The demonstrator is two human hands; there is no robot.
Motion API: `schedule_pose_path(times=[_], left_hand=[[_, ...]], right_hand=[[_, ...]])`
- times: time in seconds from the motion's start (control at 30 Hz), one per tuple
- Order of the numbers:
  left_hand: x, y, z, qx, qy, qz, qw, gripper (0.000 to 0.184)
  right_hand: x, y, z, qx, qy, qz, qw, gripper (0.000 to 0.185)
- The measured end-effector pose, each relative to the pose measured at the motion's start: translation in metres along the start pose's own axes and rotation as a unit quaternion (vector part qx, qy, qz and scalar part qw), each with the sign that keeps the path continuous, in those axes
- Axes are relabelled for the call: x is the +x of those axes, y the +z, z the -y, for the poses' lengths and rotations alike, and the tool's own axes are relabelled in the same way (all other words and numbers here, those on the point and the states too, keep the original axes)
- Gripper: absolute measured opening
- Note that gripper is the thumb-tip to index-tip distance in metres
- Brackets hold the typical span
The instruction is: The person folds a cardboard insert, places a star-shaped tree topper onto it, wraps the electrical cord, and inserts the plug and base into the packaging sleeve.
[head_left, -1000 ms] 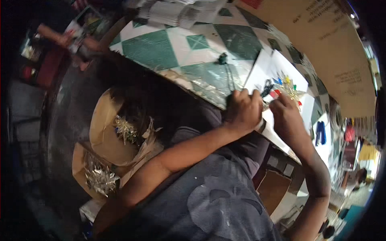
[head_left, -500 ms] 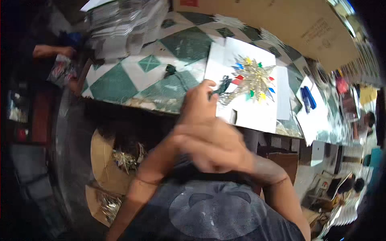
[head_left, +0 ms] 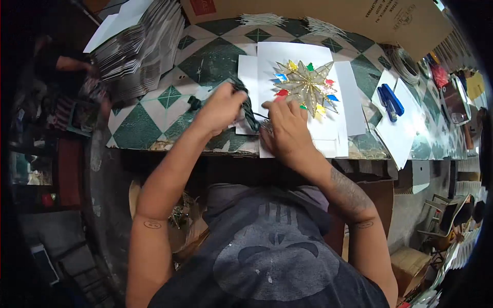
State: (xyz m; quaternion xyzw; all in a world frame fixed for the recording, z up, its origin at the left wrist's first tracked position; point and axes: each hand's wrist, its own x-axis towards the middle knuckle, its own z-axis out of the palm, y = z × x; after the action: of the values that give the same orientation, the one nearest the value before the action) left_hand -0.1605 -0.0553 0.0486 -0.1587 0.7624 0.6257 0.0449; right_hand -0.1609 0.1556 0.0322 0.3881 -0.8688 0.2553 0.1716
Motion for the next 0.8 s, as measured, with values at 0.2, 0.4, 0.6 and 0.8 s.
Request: schedule_pose_path(times=[0.2, 0.4, 0.6, 0.8], left_hand=[[-0.028, -0.037, -0.017, -0.295, 0.176, -0.063, 0.937, 0.015], [-0.032, -0.056, 0.031, -0.238, 0.298, 0.041, 0.923, 0.024], [-0.028, 0.004, 0.004, -0.486, 0.35, 0.125, 0.791, 0.023], [-0.04, 0.049, -0.042, -0.445, 0.294, 0.039, 0.845, 0.021]], right_hand=[[-0.001, -0.013, -0.01, -0.008, -0.007, 0.035, 0.999, 0.027], [0.008, -0.016, -0.018, -0.017, -0.02, 0.034, 0.999, 0.027], [0.017, -0.019, -0.011, 0.051, 0.03, -0.025, 0.998, 0.035], [-0.029, 0.005, 0.068, 0.568, 0.295, -0.106, 0.761, 0.036]])
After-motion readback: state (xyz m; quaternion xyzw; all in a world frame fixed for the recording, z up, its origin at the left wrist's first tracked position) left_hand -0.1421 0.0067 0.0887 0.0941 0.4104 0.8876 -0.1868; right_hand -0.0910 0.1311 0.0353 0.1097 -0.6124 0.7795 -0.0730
